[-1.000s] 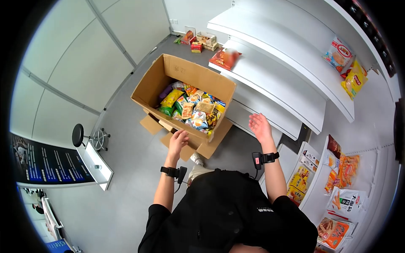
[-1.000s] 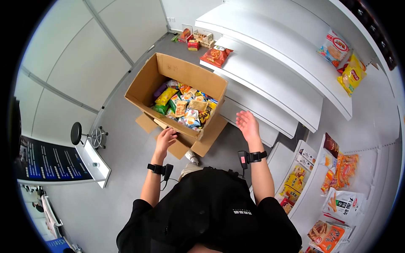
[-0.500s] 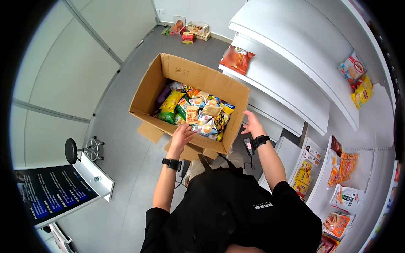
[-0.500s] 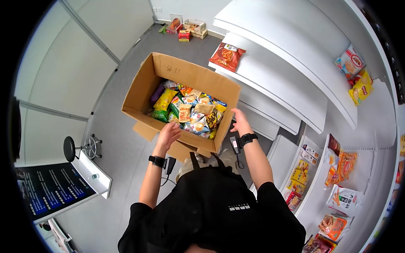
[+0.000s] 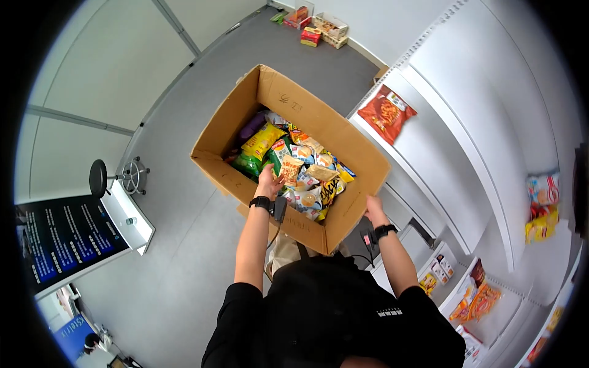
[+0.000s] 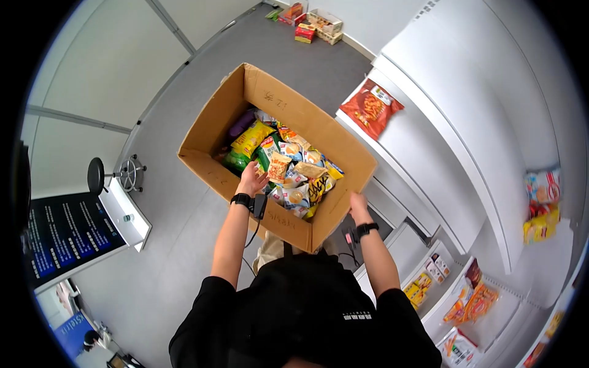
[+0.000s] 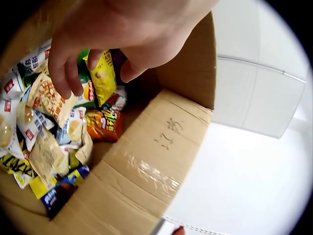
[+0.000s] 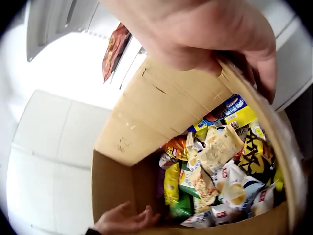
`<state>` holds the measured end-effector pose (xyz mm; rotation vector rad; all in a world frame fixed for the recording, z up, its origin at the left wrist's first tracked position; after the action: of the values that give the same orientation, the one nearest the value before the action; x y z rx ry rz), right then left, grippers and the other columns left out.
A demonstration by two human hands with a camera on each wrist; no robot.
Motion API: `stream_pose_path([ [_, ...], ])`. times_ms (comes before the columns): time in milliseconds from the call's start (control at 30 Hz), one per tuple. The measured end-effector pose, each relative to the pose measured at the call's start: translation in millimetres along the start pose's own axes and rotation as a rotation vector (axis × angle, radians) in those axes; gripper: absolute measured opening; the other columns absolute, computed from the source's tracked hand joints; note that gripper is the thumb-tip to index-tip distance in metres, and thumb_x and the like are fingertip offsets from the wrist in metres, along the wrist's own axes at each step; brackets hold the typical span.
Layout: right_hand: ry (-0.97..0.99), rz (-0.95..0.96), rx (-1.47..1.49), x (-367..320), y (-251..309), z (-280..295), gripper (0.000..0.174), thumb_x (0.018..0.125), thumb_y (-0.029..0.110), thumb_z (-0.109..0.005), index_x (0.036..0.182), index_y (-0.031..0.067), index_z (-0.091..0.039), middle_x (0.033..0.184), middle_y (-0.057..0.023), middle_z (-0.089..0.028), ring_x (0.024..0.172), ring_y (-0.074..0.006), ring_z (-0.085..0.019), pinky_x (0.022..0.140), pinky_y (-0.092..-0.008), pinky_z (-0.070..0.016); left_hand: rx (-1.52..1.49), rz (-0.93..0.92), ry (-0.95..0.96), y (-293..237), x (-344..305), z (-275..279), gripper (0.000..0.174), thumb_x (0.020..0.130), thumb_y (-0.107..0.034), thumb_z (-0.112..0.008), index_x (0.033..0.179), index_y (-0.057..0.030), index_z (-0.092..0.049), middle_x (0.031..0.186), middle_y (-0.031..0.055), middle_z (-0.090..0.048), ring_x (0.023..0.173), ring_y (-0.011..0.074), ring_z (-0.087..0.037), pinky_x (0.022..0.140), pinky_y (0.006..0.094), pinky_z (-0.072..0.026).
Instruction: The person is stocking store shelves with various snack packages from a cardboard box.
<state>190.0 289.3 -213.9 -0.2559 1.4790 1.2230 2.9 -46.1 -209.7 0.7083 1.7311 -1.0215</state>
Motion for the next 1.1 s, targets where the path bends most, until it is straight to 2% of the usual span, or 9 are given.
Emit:
stream_pose_path([
  [33,0.009,0.034,-0.031,-3,1,4,0.034,0.091,0.025,-0.051,0.117,0.0027,-0.053,0.104,-0.0137,-0.063,0.088,-0.0272,-0.065,0.066,-0.0444,-0.0555,0.036,-0.028,-0.030,0,22,4,0.057,0.086,-0.033,-0.056,0.134,-0.0118,-0.035,0.131,0.0116,-0.036,0.106,0.0310,-0.048,0.087,0.0470,-0.0438],
  [167,0.082,0.000,-0.117,-22,32,-2,0.037,0.090,0.027,-0.052,0.116,0.0011,-0.053,0.097,-0.0144,-0.063,0.079,-0.0270,-0.067,0.058,-0.0427,-0.0556,-0.001,0.049,-0.141,-16,103,13,0.039,0.084,-0.035,-0.057,0.117,-0.0161,-0.047,0.112,0.0106,-0.050,0.102,0.0306,-0.049,0.083,0.0466,-0.0436],
  [300,0.060,-0.064,-0.125,-20,30,-5,0.036,0.091,0.028,-0.051,0.116,0.0015,-0.052,0.096,-0.0138,-0.064,0.076,-0.0267,-0.066,0.057,-0.0437,-0.0554,-0.091,0.012,-0.225,-27,126,8,0.055,0.090,-0.036,-0.052,0.138,-0.0157,-0.032,0.135,0.0108,-0.035,0.109,0.0298,-0.049,0.087,0.0441,-0.0441],
  [400,0.062,-0.093,-0.151,-14,25,-1,0.035,0.091,0.028,-0.051,0.118,0.0064,-0.051,0.098,-0.0102,-0.063,0.078,-0.0230,-0.065,0.059,-0.0425,-0.0551,-0.147,-0.017,-0.167,-32,142,2,0.060,0.091,-0.036,-0.051,0.143,-0.0184,-0.027,0.141,0.0099,-0.028,0.112,0.0296,-0.047,0.090,0.0433,-0.0429],
  [533,0.072,-0.083,-0.264,-15,26,1,0.035,0.092,0.027,-0.050,0.119,0.0064,-0.050,0.101,-0.0094,-0.062,0.082,-0.0201,-0.064,0.062,-0.0393,-0.0549,-0.158,-0.074,-0.125,-35,174,17,0.060,0.090,-0.038,-0.053,0.142,-0.0175,-0.029,0.140,0.0094,-0.029,0.116,0.0296,-0.044,0.092,0.0420,-0.0419],
  [733,0.101,0.167,-0.554,4,16,14,0.029,0.091,0.024,-0.052,0.106,-0.0007,-0.058,0.087,-0.0071,-0.063,0.068,-0.0132,-0.059,0.057,-0.0268,-0.0462,-0.094,-0.145,-0.133,-39,204,29,0.060,0.088,-0.044,-0.055,0.137,-0.0143,-0.038,0.140,0.0034,-0.036,0.112,0.0272,-0.047,0.085,0.0394,-0.0432],
  [867,0.152,0.206,-0.654,14,18,12,0.028,0.090,0.024,-0.053,0.096,-0.0021,-0.063,0.079,-0.0063,-0.063,0.064,-0.0123,-0.055,0.055,-0.0258,-0.0423,-0.194,-0.193,-0.081,-43,221,40,0.049,0.089,-0.035,-0.056,0.129,-0.0085,-0.045,0.128,0.0024,-0.044,0.096,0.0194,-0.055,0.080,0.0350,-0.0451],
  [933,0.161,0.298,-0.625,19,16,13,0.029,0.090,0.024,-0.053,0.094,-0.0027,-0.064,0.079,-0.0067,-0.063,0.066,-0.0128,-0.057,0.056,-0.0264,-0.0435,-0.244,-0.199,-0.094,-42,223,43,0.039,0.088,-0.029,-0.058,0.118,-0.0054,-0.053,0.113,0.0023,-0.053,0.086,0.0148,-0.056,0.074,0.0331,-0.0465],
  [1100,0.159,0.254,-0.638,26,4,30,0.032,0.090,0.023,-0.053,0.104,-0.0042,-0.061,0.091,-0.0099,-0.064,0.078,-0.0175,-0.062,0.065,-0.0300,-0.0502,-0.255,-0.354,-0.181,-48,196,26,0.018,0.083,-0.018,-0.065,0.094,-0.0035,-0.063,0.081,0.0039,-0.061,0.062,0.0132,-0.054,0.055,0.0255,-0.0440],
])
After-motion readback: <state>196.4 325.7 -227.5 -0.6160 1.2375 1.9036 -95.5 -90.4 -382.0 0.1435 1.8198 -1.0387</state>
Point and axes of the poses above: each hand's wrist, its own x-axis towards the middle knuckle, its own z-axis out of the back of the hand, y = z × x, the point moved 3 cm from there along x, towards the middle knuckle
